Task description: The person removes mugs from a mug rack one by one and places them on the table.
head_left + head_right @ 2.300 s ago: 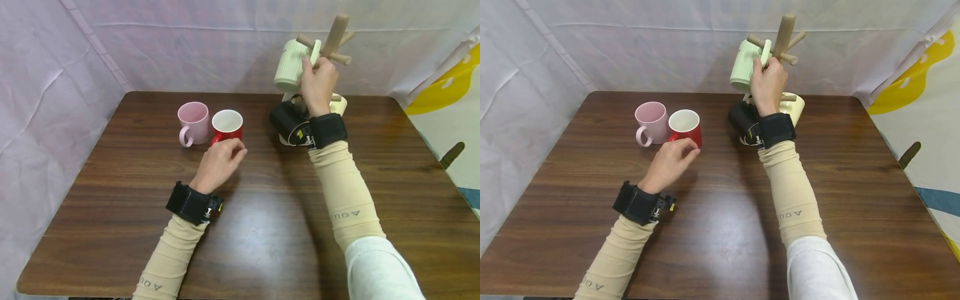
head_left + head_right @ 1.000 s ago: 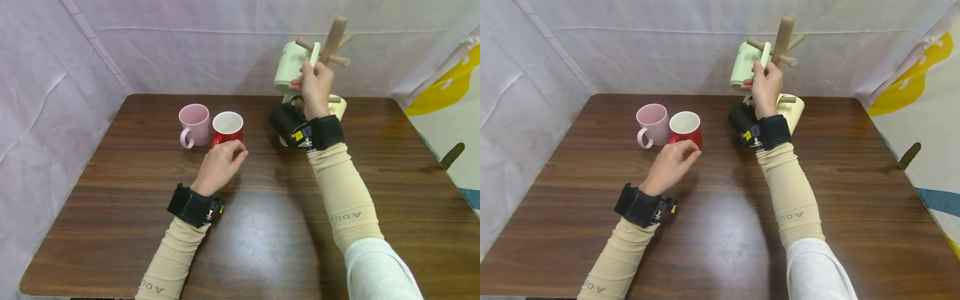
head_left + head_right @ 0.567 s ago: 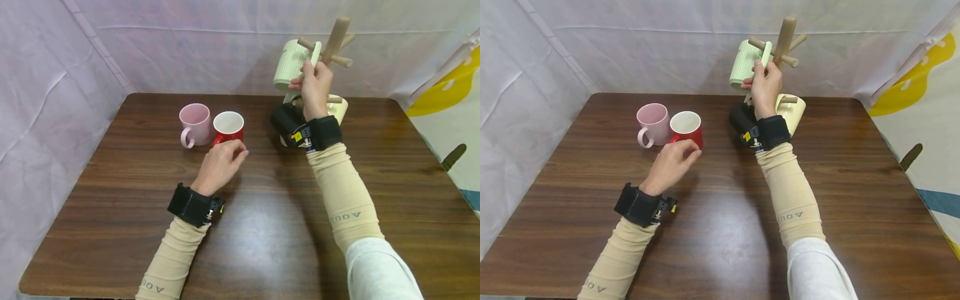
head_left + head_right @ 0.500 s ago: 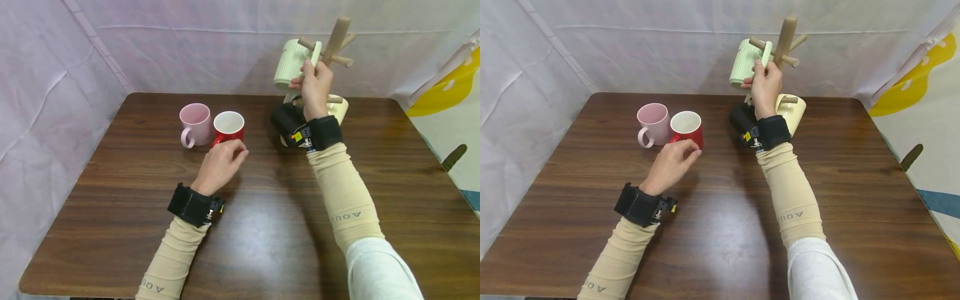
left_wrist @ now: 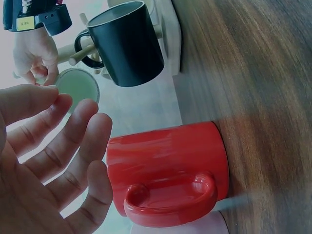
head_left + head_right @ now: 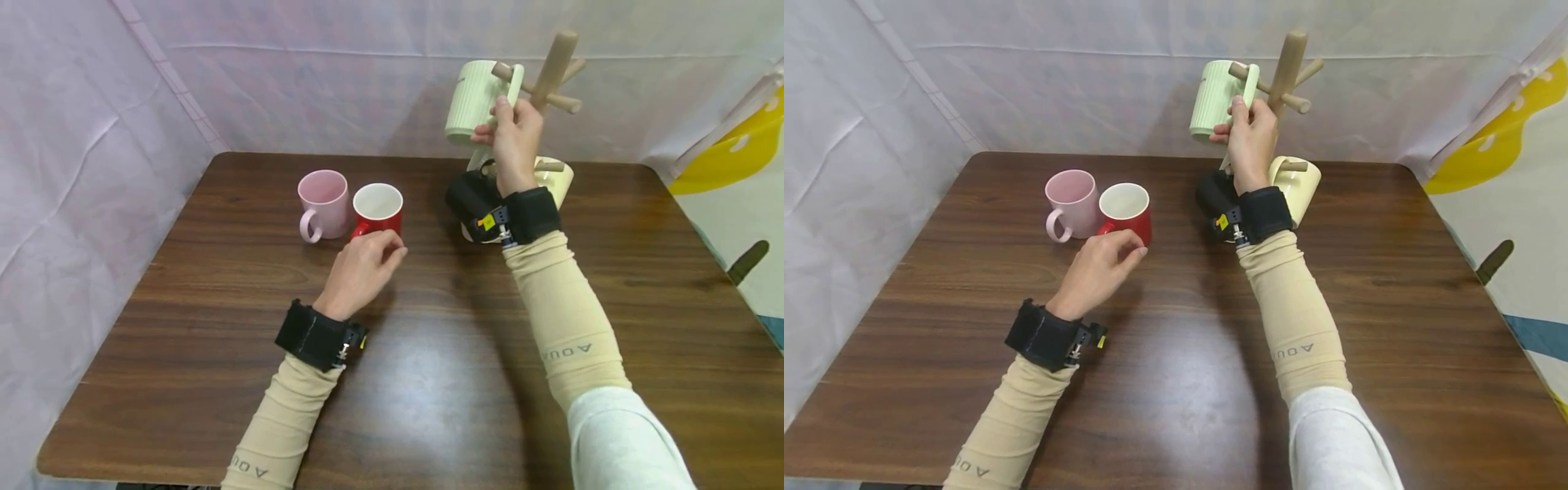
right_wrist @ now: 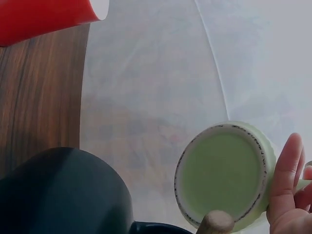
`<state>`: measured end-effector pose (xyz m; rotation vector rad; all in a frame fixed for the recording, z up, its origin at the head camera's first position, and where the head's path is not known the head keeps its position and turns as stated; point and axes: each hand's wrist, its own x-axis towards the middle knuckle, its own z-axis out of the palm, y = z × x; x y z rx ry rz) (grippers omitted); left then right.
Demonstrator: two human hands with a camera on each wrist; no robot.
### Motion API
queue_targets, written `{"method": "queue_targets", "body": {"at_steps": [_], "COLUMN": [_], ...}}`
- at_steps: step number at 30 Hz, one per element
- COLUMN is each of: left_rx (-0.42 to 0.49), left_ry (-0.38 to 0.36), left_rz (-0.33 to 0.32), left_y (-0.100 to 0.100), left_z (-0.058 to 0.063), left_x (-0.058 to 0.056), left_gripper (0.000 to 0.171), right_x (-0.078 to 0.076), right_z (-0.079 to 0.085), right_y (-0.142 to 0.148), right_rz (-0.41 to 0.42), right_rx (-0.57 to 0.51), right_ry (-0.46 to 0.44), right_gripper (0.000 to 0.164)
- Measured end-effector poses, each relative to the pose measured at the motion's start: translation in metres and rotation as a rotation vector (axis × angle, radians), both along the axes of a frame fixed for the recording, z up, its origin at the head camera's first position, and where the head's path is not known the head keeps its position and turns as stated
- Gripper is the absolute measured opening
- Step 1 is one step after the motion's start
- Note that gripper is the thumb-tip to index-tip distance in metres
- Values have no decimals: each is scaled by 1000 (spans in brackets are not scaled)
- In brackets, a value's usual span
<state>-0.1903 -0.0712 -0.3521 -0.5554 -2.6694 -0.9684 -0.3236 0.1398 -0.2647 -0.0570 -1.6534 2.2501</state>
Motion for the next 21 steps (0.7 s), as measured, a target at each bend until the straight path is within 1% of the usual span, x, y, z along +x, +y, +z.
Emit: {"method": "queue_targets", "body": {"at_steps": [5, 9, 17, 21], "left_rx": [-2, -1, 8, 10], "left_ry": [4, 17, 13, 19], "left_rz": [-2, -3, -2, -5], "left_y": [0, 0, 0, 0], "left_z": [0, 0, -1, -1], "left_x": [-1, -2, -3, -3], "left_gripper": [10, 10, 9, 9], "right_x": [-3, -5, -9, -10], "right_z": [2, 5, 2, 3], "right_y": [-1, -1, 1, 3], "right_rz": [15, 28, 58, 77], "right_rx": [-11, -16, -39, -36], "right_ry": [28, 34, 57, 60], "right_gripper": [22, 22, 22, 22]}}
